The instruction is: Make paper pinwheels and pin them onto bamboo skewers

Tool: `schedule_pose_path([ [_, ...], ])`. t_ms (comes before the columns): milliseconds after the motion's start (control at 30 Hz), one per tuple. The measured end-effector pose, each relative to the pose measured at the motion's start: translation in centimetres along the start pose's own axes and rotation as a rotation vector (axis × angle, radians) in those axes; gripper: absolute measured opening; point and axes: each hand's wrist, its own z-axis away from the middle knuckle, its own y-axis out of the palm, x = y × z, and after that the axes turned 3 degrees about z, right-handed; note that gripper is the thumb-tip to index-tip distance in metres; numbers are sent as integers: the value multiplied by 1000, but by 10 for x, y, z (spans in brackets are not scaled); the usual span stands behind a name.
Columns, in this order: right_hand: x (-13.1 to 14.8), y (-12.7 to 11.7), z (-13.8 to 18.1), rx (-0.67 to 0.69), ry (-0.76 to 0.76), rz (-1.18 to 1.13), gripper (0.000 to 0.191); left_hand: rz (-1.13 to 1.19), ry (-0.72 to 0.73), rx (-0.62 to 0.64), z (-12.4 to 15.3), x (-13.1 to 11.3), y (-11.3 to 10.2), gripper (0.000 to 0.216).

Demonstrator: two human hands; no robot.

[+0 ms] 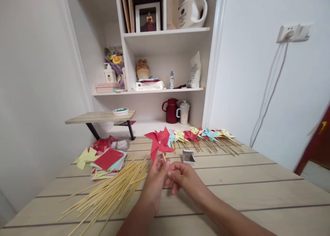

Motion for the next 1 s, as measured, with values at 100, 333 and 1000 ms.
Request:
schedule_pose_path([
  [100, 1, -1, -1, -16, 6, 2, 46, -36, 24, -40, -1, 1, -2, 54],
  [333, 5, 0, 1, -31, 34, 12, 49, -18, 47, -50, -3, -2, -4, 42],
  [1000, 3, -1, 4, 2, 30, 4, 50, -20, 26, -46, 0, -5, -6, 31],
])
